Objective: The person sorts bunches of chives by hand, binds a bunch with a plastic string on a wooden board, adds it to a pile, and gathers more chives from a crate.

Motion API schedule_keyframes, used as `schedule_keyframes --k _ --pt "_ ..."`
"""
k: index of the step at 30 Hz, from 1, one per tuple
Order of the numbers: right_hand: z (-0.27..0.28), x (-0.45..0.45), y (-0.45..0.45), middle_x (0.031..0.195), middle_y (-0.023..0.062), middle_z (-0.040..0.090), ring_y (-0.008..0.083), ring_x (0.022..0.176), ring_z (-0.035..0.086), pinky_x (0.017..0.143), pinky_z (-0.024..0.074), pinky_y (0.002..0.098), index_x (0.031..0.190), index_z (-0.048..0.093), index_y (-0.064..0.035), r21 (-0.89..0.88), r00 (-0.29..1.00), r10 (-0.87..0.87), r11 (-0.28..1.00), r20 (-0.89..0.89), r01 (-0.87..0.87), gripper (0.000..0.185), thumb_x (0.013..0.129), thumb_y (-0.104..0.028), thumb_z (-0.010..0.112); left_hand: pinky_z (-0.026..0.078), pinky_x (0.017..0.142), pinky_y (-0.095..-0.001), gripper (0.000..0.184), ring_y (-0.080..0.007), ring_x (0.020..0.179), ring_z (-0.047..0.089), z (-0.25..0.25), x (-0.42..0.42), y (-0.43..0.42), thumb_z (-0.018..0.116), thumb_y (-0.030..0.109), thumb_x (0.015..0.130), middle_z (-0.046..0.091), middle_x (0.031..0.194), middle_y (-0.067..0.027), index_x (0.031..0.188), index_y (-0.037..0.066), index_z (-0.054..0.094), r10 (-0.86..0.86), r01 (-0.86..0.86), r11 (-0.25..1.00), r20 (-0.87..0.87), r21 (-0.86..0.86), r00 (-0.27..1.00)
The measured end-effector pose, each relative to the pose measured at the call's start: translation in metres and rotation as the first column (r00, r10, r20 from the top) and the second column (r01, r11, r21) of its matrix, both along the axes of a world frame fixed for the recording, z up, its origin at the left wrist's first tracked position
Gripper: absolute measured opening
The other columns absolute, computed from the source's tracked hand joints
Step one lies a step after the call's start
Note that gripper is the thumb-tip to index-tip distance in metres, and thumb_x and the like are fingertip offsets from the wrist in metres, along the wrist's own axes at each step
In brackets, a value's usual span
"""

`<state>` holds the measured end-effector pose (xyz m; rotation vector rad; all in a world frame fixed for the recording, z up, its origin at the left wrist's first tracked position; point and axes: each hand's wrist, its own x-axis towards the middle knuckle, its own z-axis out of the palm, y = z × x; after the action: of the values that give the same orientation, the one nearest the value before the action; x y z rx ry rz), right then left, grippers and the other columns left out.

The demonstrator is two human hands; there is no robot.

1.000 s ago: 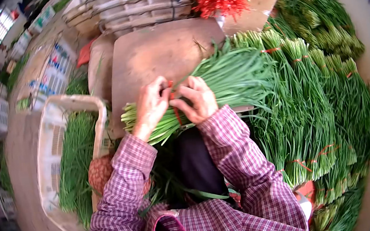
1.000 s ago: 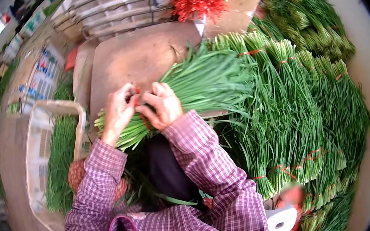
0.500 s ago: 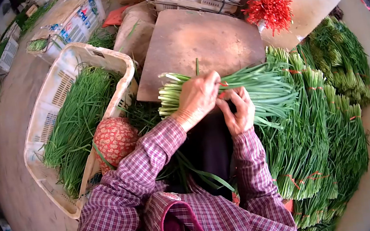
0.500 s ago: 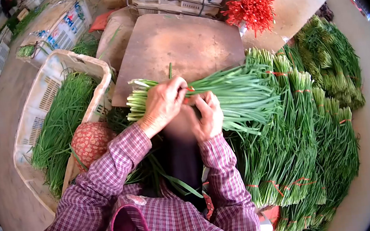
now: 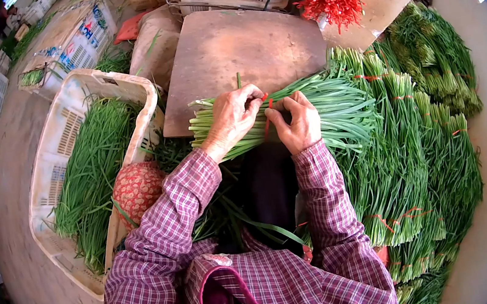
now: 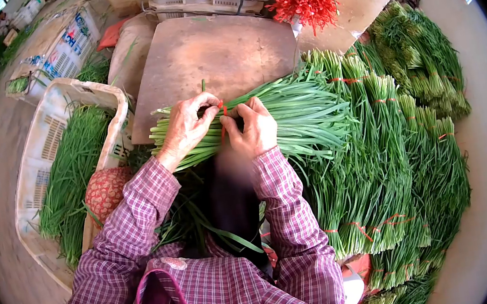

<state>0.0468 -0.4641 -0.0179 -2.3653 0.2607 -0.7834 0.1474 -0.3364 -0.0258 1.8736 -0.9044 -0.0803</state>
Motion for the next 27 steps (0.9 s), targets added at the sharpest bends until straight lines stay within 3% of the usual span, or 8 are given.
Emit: schedule_keyframes --k 1,4,8,11,18,21,23,27 --pt "0.002 0.0 -0.001 0.074 0.0122 0.054 0.0302 0.068 0.057 0.063 0.0472 0.0393 0.076 0.066 -0.002 -0.024 1.0 0.008 1.0 -0.015 -0.008 0.017 0.072 -0.016 0.074 0.049 0.065 -0.0323 0.01 -0.019 0.076 0.066 0.0 0.001 0.001 0.062 0.007 0.087 0.069 0.084 -0.011 0.096 0.003 0.064 -0.017 0.017 1.0 -0.022 -0.003 1.0" --pt "0.005 0.003 -0.005 0.075 0.0121 0.055 0.0299 0.07 0.059 0.064 0.048 0.0384 0.077 0.066 -0.0027 -0.034 0.997 0.048 0.998 -0.065 -0.05 0.016 0.073 -0.016 0.073 0.049 0.06 -0.0345 0.007 -0.0231 0.064 0.064 -0.001 0.004 0.002 0.061 0.006 0.086 0.068 0.079 -0.0102 0.093 0.004 0.063 -0.064 0.062 0.995 -0.029 -0.075 0.998" --pt "0.005 0.008 -0.01 0.076 0.0122 0.057 0.0308 0.072 0.06 0.066 0.0494 0.0402 0.075 0.066 -0.0044 -0.106 0.99 0.072 0.991 -0.119 -0.085 0.018 0.073 -0.02 0.073 0.047 0.058 -0.0335 0.007 -0.0205 0.061 0.061 -0.001 0.005 0.002 0.06 0.003 0.087 0.068 0.078 -0.0087 0.093 0.004 0.063 -0.074 0.073 0.996 -0.02 -0.057 0.997" --pt "0.006 0.01 -0.012 0.077 0.0131 0.058 0.0315 0.073 0.061 0.068 0.0499 0.0413 0.073 0.065 -0.0047 -0.14 0.985 0.08 0.985 -0.154 -0.101 0.02 0.073 -0.023 0.072 0.048 0.064 -0.0317 0.01 -0.0174 0.075 0.065 0.004 0.005 0.004 0.061 0.007 0.088 0.069 0.084 -0.0081 0.097 0.003 0.064 -0.081 0.081 0.997 -0.067 0.006 0.994" --pt "0.008 0.013 -0.013 0.074 0.0129 0.057 0.0313 0.072 0.06 0.067 0.0482 0.0403 0.075 0.068 -0.0023 -0.16 0.983 0.054 0.984 -0.174 -0.082 0.021 0.071 -0.023 0.072 0.048 0.067 -0.0315 0.011 -0.0178 0.076 0.065 0.003 0.006 0.004 0.062 0.007 0.088 0.069 0.084 -0.0086 0.098 0.003 0.063 -0.077 0.077 0.997 -0.061 0.004 0.995" --pt "0.011 0.013 -0.013 0.08 0.0136 0.06 0.031 0.077 0.062 0.071 0.0508 0.0405 0.074 0.066 -0.0058 -0.156 0.969 0.052 0.984 -0.242 -0.092 0.021 0.073 -0.027 0.071 0.048 0.069 -0.0314 0.011 -0.0183 0.077 0.066 0.002 0.007 0.004 0.063 0.007 0.088 0.069 0.085 -0.0092 0.098 0.003 0.064 -0.089 0.087 0.996 -0.077 -0.034 0.993" --pt "0.012 0.013 -0.013 0.082 0.0128 0.06 0.0304 0.079 0.062 0.072 0.0508 0.04 0.075 0.067 -0.0065 -0.155 0.963 0.061 0.982 -0.262 -0.104 0.021 0.073 -0.027 0.071 0.049 0.062 -0.0334 0.008 -0.0214 0.07 0.066 -0.002 0.008 0.002 0.06 0.004 0.088 0.069 0.083 -0.0099 0.095 0.004 0.063 -0.08 0.081 0.995 0.017 -0.063 0.997" --pt "0.015 0.014 -0.012 0.082 0.0123 0.06 0.03 0.08 0.062 0.073 0.0509 0.0396 0.073 0.067 -0.0069 -0.164 0.95 0.032 0.983 -0.31 -0.087 0.021 0.073 -0.028 0.071 0.049 0.061 -0.0344 0.008 -0.0234 0.07 0.066 -0.002 0.007 0.003 0.06 0.002 0.087 0.069 0.082 -0.0107 0.095 0.003 0.062 -0.09 0.093 0.991 0.036 -0.096 0.995"
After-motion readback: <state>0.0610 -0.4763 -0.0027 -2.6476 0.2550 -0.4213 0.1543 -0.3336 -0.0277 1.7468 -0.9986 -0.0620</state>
